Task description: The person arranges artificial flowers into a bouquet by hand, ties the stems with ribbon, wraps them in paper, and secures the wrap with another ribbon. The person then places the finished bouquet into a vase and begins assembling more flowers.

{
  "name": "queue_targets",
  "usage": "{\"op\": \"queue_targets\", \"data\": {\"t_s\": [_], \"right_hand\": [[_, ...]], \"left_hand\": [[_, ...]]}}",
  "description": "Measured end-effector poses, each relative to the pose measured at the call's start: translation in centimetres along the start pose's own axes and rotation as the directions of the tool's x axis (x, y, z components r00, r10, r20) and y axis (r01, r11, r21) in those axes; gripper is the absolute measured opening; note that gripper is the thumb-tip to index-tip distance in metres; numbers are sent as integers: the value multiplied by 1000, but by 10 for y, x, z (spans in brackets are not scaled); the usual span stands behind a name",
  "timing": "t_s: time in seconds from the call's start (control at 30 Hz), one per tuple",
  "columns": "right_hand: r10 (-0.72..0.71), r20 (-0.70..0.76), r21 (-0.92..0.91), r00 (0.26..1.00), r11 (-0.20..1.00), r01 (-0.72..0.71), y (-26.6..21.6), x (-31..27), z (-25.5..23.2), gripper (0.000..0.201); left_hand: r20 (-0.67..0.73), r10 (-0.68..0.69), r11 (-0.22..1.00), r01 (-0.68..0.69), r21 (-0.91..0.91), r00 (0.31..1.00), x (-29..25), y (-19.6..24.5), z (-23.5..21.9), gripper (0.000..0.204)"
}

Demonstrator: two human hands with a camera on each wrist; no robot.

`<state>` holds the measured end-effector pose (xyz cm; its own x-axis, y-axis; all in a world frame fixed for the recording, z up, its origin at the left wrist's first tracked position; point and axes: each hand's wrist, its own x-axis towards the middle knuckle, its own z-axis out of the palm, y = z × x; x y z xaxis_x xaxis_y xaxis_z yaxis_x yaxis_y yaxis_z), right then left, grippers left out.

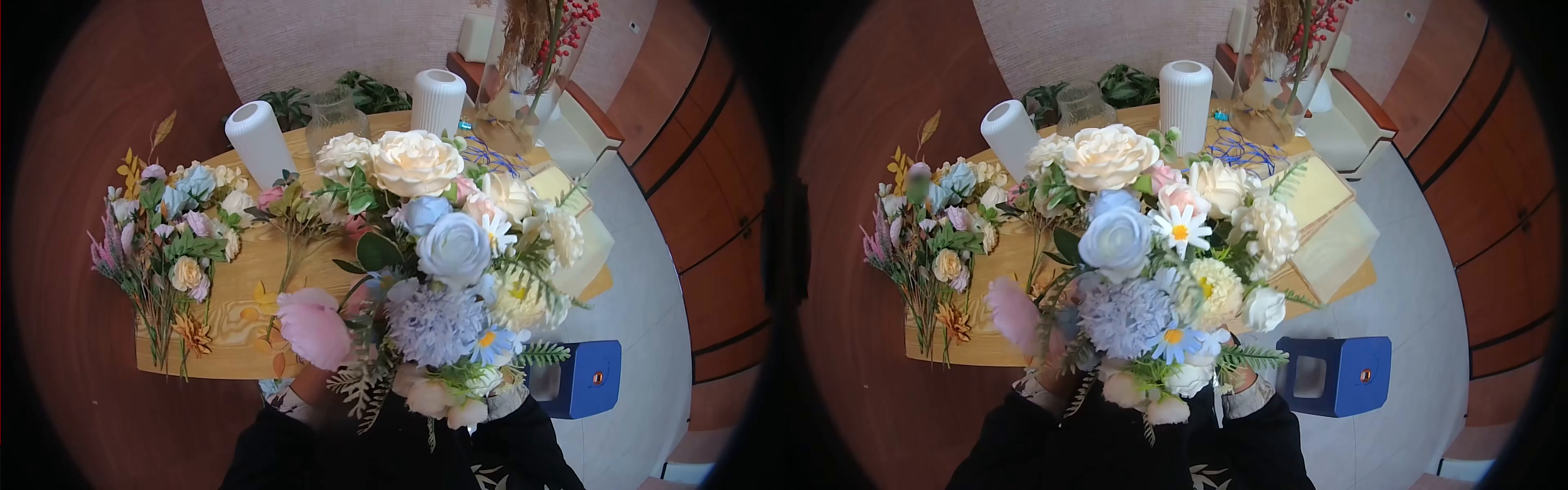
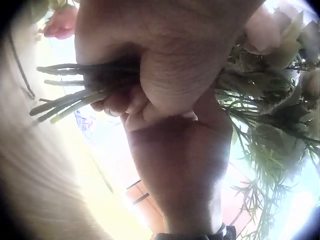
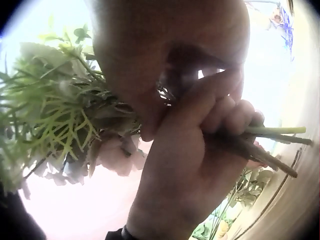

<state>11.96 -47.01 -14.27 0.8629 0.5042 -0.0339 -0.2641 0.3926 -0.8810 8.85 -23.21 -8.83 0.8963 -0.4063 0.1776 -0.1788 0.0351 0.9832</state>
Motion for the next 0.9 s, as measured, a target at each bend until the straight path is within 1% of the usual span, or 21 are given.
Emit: {"op": "queue_targets", "data": {"t_s": [0.03, 0.1, 0.13, 0.17, 0.23, 0.3, 0.37, 0.4, 0.43, 0.5, 0.53, 0.57, 0.6, 0.63, 0.67, 0.7, 0.73, 0.77, 0.8, 0.83, 0.9], "right_hand": [[-3, 7, 0, 1000, 1000, 3, 0, -7, -5, 43], [-12, 21, -3, 1000, 1000, 12, 1, -30, -21, 43], [-18, 27, -4, 999, 1000, 18, 6, -45, -28, 42], [-23, 33, -5, 999, 1000, 23, 11, -61, -34, 42], [-36, 50, -11, 998, 999, 36, 17, -84, -47, 42], [-46, 68, -19, 997, 999, 48, 7, -61, -44, 42], [-59, 88, -25, 994, 998, 61, 2, -52, -45, 42], [-63, 98, -29, 993, 997, 66, 0, -63, -58, 41], [-64, 107, -33, 992, 997, 68, -2, -72, -68, 41], [-66, 124, -40, 990, 997, 72, -16, -81, -66, 41], [-66, 131, -42, 989, 997, 72, -27, -77, -54, 41], [-63, 134, -44, 989, 997, 70, -12, -28, -42, 41], [-55, 136, -45, 989, 997, 62, -20, 11, -19, 41], [-44, 139, -46, 989, 998, 51, -24, 38, -1, 41], [-30, 143, -51, 989, 998, 38, -33, 60, 5, 41], [-18, 149, -58, 989, 998, 26, -33, 58, 4, 40], [55, 111, 63, 992, 996, -62, -55, 60, 27, 35], [134, 76, 187, 988, 971, -146, -87, 61, 63, 32], [206, -96, -3, 974, 978, -207, -108, 62, 85, 20], [222, -99, -11, 970, 974, -225, -110, 66, 89, 20], [33, 51, 114, 998, 993, -38, -111, 70, 93, 21]], "left_hand": [[-2, 2, 1000, -2, -6, 1000, 71, 12, 11, 54], [-4, 10, 1000, -10, -16, 1000, 23, 7, 7, 55], [-4, 14, 1000, -15, -20, 1000, 24, 9, 9, 55], [-4, 19, 999, -19, -25, 1000, 51, 15, 12, 55], [-6, 33, 999, -33, -34, 999, 41, 16, 11, 55], [-11, 47, 998, -48, -43, 999, 29, 17, 13, 55], [-16, 62, 997, -63, -51, 998, 41, 23, 10, 55], [-19, 69, 996, -70, -56, 997, 32, 24, 5, 55], [-24, 75, 995, -76, -62, 997, 76, 37, 5, 56], [-33, 85, 993, -87, -77, 996, 57, 35, 5, 56], [-35, 87, 992, -90, -85, 996, 51, 34, 5, 56], [-38, 86, 991, -90, -96, 996, 47, 33, 5, 56], [-43, 82, 990, -86, -111, 996, 46, 33, 7, 56], [74, -171, 913, 130, 386, 983, 60, 24, 5, 51], [121, -251, 964, 236, 125, 960, 65, 30, 11, 43], [187, -307, 932, 335, -141, 933, 67, 38, 16, 36], [183, -305, 929, 334, -157, 935, 70, 39, 17, 36], [184, -251, 959, 270, -88, 950, 71, 38, 19, 25], [188, -198, 979, 205, -20, 962, 69, 37, 21, 14], [182, -198, 977, 208, -38, 963, 67, 40, 24, 14], [6, 2, 973, 0, -230, 1000, 60, 54, 31, 28]]}}
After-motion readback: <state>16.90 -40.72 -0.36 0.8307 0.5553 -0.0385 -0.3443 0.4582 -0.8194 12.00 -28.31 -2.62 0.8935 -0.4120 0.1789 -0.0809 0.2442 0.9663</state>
